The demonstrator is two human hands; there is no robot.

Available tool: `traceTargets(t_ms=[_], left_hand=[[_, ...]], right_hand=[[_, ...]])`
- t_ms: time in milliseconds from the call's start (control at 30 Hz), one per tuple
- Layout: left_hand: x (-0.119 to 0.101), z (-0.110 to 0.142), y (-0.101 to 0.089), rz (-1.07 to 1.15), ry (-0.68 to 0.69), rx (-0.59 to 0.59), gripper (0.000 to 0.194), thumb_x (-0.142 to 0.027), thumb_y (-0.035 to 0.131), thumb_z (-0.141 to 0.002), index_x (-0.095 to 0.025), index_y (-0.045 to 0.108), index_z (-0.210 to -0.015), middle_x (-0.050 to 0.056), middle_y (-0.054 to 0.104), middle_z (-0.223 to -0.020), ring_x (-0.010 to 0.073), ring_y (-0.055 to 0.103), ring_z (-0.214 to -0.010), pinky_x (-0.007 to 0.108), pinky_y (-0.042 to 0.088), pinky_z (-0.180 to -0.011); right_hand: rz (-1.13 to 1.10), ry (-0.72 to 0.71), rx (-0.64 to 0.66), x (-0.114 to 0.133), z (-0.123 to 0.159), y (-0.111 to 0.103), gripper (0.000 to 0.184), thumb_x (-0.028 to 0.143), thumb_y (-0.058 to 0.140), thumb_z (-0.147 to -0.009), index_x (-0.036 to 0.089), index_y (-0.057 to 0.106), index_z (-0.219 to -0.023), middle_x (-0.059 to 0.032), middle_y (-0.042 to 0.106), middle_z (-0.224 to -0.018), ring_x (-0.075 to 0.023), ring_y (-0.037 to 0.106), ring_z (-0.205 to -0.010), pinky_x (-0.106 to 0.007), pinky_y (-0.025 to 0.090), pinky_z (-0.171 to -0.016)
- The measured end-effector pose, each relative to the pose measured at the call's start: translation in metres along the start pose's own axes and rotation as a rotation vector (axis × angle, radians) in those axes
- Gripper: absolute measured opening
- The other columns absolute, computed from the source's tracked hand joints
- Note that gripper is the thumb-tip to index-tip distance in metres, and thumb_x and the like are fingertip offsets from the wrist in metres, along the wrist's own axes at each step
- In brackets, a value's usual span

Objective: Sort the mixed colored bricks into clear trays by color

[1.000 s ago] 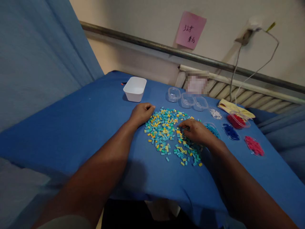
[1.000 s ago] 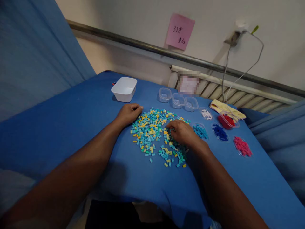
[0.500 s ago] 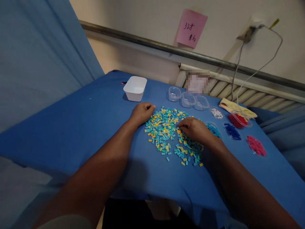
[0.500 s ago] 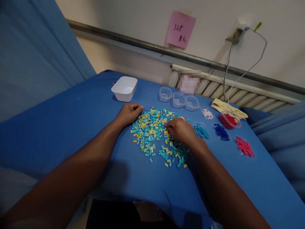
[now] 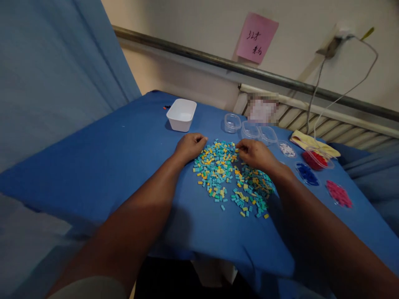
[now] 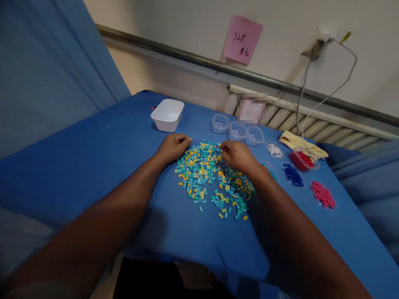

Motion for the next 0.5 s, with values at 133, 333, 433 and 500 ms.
traceTargets(t_ms=[133,333,433,500], left_hand=[[0.000,0.000,0.000,0.003,0.008,0.007,0.041,-0.051,0.057,-0.097,-0.018,0.065,-0.074,0.000,0.057,-0.065,0.0166,0.052,-0.064,0.034,0.028,-0.061],[0.000,0.000,0.001,0.001,0.004,0.020,0.042,-0.052,0.057,-0.097,-0.018,0.067,-0.074,0.001,0.059,-0.066,0.0168,0.052,-0.064,0.034,0.029,-0.061],[0.000,0.001,0.000,-0.009,-0.003,0.015,0.043,-0.053,0.057,-0.098,-0.018,0.066,-0.073,0.001,0.059,-0.065,0.0168,0.053,-0.064,0.035,0.029,-0.061],[0.000,0.001,0.001,-0.005,-0.005,0.015,0.043,-0.053,0.057,-0.097,-0.019,0.066,-0.073,0.001,0.060,-0.066,0.0172,0.053,-0.064,0.035,0.029,-0.061]], right_hand=[[0.041,-0.038,0.103,0.003,-0.025,0.011,0.034,0.016,0.061,-0.096,0.020,0.083,-0.122,-0.0083,0.084,-0.116,-0.0223,0.076,-0.101,-0.029,0.051,-0.089],[0.059,-0.021,0.176,-0.006,-0.031,0.020,0.032,0.015,0.065,-0.090,0.021,0.085,-0.114,-0.0070,0.086,-0.106,-0.0237,0.077,-0.094,-0.029,0.051,-0.081],[0.053,-0.042,0.190,-0.006,-0.027,0.019,0.030,0.013,0.066,-0.088,0.021,0.086,-0.109,-0.0065,0.086,-0.106,-0.0234,0.077,-0.095,-0.030,0.051,-0.081],[0.047,-0.061,0.197,-0.004,-0.024,0.019,0.031,0.013,0.065,-0.087,0.022,0.086,-0.108,-0.0055,0.085,-0.103,-0.0223,0.076,-0.092,-0.030,0.051,-0.080]])
Point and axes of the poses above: each hand's wrist, its own z-axis away from the middle knuckle, its own y-axis out of the palm, x = y × z, the point moved 5 cm from there along -z, towards the middle knuckle
